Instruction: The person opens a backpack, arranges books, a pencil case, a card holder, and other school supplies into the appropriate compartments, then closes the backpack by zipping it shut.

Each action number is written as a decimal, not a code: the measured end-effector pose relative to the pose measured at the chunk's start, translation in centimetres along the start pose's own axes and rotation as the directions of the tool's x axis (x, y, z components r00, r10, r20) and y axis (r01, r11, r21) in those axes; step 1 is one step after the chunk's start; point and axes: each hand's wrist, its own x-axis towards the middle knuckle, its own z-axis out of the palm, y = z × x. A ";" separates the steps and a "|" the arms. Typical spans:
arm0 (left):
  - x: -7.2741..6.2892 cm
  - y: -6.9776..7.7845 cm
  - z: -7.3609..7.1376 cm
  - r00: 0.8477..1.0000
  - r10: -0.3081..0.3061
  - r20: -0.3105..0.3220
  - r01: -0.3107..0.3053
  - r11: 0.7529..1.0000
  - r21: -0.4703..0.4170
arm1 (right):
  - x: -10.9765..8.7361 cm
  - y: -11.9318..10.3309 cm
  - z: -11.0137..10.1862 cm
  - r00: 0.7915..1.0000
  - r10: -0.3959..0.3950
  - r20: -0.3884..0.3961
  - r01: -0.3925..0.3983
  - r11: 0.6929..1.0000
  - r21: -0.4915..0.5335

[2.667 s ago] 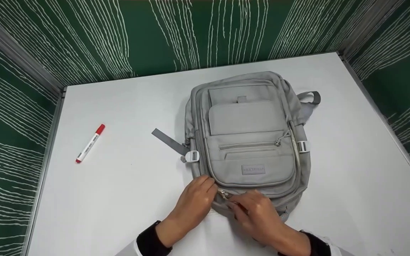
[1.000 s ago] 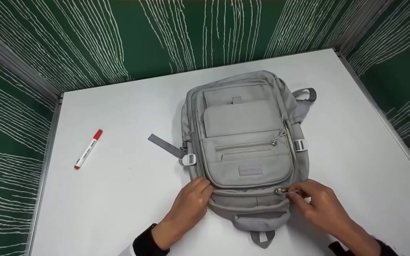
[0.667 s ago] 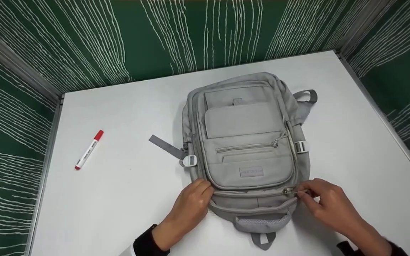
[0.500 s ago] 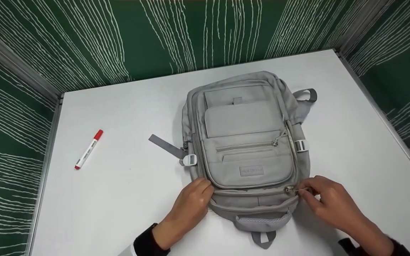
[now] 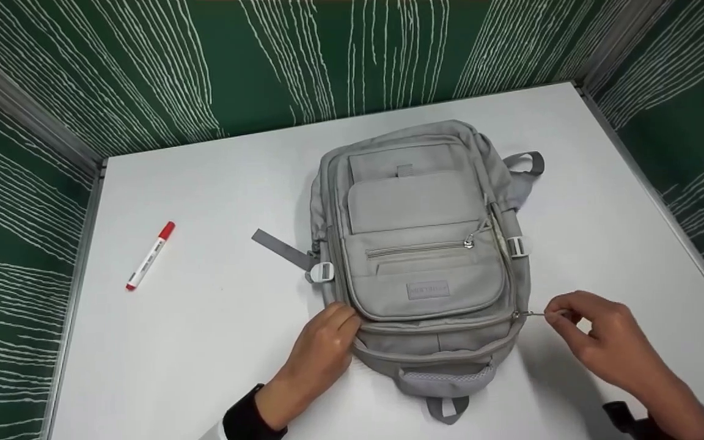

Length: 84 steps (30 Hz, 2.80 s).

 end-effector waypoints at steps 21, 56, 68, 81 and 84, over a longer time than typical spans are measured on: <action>-0.6 -0.4 -0.1 0.999 0.044 0.009 -0.044 0.997 0.061 | 5.9 4.0 0.9 0.989 -0.140 -0.043 0.126 0.964 -0.235; -0.7 -0.4 0.4 0.991 0.126 0.041 -0.131 0.983 0.130 | 16.4 7.7 2.8 0.995 -0.066 -0.073 0.040 0.947 -0.318; -0.5 -0.2 0.2 0.995 0.094 0.043 -0.099 0.986 0.131 | 16.2 6.9 3.4 0.947 -0.311 -0.086 0.285 0.931 -0.227; 2.4 1.0 0.9 0.944 0.274 -0.185 -0.248 0.957 0.153 | 15.9 6.7 5.1 0.915 -0.403 0.012 0.396 0.893 -0.215; 2.8 1.0 1.2 0.943 0.286 -0.168 -0.258 0.951 0.169 | 15.9 6.9 5.3 0.911 -0.413 0.015 0.406 0.887 -0.221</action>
